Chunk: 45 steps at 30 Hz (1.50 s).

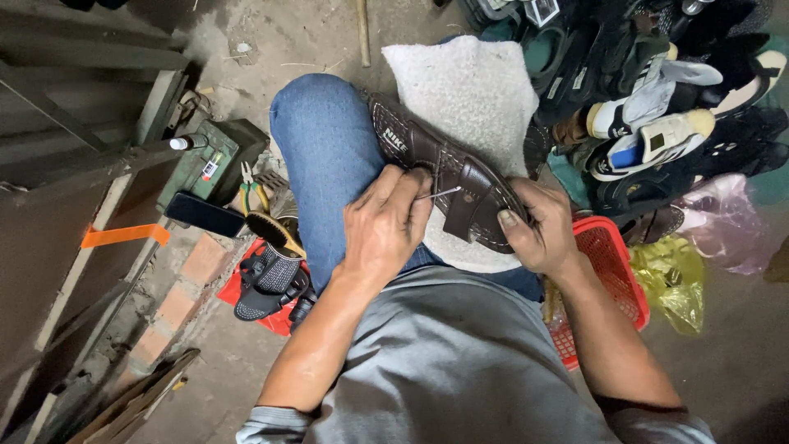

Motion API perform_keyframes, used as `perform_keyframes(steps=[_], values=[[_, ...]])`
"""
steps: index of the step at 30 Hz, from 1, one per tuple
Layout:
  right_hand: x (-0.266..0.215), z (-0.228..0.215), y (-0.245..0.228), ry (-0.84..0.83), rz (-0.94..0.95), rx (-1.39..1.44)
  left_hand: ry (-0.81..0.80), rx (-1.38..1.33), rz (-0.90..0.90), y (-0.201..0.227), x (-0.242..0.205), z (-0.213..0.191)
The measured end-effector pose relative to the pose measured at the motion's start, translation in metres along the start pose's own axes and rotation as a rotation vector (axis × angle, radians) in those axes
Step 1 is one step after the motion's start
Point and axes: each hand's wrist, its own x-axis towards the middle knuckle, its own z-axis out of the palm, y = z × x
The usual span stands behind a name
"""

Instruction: Hand-sewing the sole and straps of a brown leather sandal using a needle and thread in a workshop.

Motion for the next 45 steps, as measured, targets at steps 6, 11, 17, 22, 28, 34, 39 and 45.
perform_keyframes(steps=[6, 11, 17, 22, 28, 34, 39, 45], values=[[-0.003, -0.001, 0.003, 0.017, 0.034, 0.046, -0.181, -0.647, -0.233, -0.004, -0.010, -0.010], [-0.006, -0.008, -0.006, -0.061, 0.093, 0.017, -0.322, -0.857, -0.208, -0.001, -0.020, -0.047], [0.003, -0.012, -0.035, -0.211, 0.093, -0.060, -0.287, -0.828, -0.272, -0.012, -0.041, -0.071], [-0.009, -0.038, -0.007, -0.040, 0.266, -0.094, -0.235, -0.767, -0.264, -0.022, -0.047, -0.094], [-0.028, -0.080, 0.036, 0.200, 0.428, -0.074, -0.399, -0.612, -0.499, -0.034, -0.067, -0.098], [-0.010, -0.059, 0.007, 0.106, 0.396, -0.432, -0.465, -0.263, -0.534, -0.036, -0.064, -0.108], [0.028, -0.027, -0.048, 0.121, -0.228, -0.717, -0.089, -0.250, -0.337, -0.019, -0.048, -0.095], [0.040, 0.022, -0.068, -0.186, -0.402, -0.635, -0.311, -0.207, -0.353, -0.017, -0.052, -0.043]])
